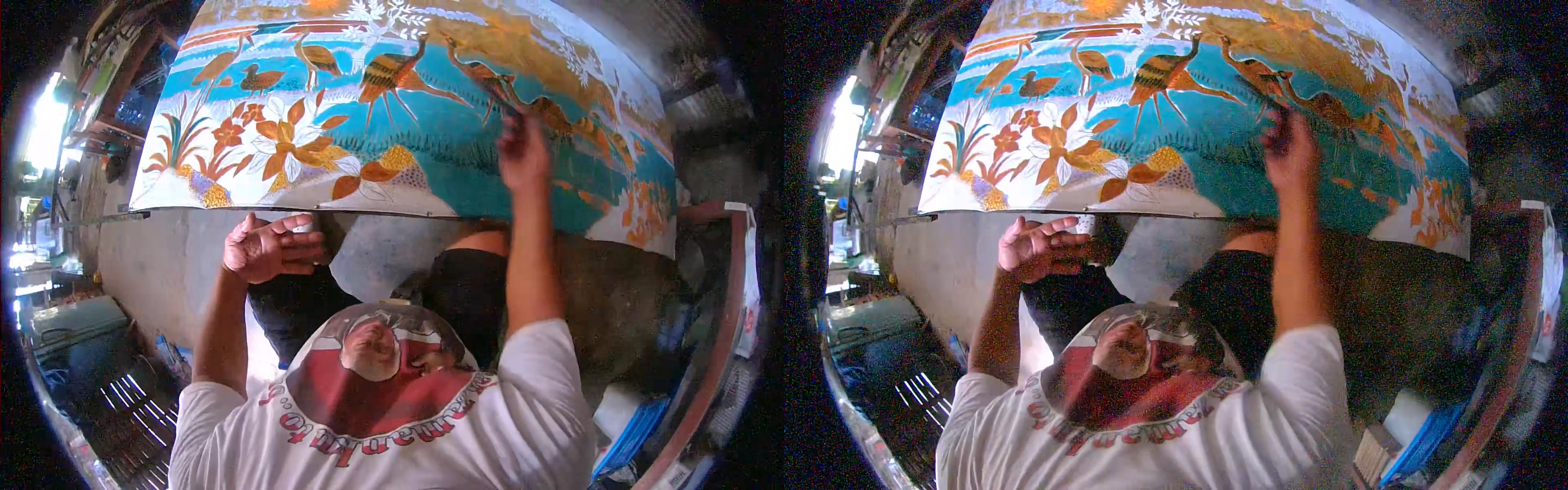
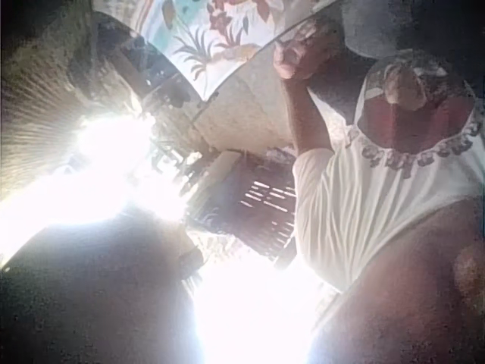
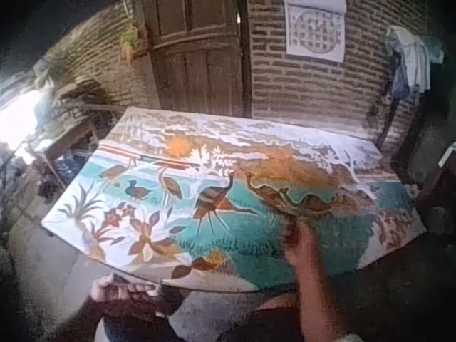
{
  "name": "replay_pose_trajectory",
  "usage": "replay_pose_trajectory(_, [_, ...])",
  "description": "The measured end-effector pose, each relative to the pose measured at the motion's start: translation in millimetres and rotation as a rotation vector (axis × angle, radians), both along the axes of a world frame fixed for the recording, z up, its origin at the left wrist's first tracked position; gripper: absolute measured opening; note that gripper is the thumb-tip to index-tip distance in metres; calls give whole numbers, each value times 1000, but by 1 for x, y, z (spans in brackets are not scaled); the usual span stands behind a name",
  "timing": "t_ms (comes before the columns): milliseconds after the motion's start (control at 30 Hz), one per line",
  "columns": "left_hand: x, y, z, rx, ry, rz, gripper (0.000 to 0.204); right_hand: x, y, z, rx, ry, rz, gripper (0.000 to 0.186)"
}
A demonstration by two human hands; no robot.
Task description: Apply wax or paint to batik fabric using a small brush.
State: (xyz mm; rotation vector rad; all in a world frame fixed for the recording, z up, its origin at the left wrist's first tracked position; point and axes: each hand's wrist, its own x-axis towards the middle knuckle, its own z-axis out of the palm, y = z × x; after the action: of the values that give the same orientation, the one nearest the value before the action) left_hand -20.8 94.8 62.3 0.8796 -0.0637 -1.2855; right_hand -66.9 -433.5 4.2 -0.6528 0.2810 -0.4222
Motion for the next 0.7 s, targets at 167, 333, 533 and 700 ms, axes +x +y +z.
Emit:
replay_pose_trajectory(167, [6,14,3,-26,62,65,107,138,79,-27,-145,168,143,29])
replay_pose_trajectory(333, [10,26,6,-15,128,95,100,188,97,-38,-387,421,77,26])
replay_pose_trajectory(533, [15,24,-5,-37,252,-35,94,182,92,-38,-542,401,-82,26])
replay_pose_trajectory(700, [3,-7,-26,167,-97,-438,69,159,91,-35,-283,245,-57,25])
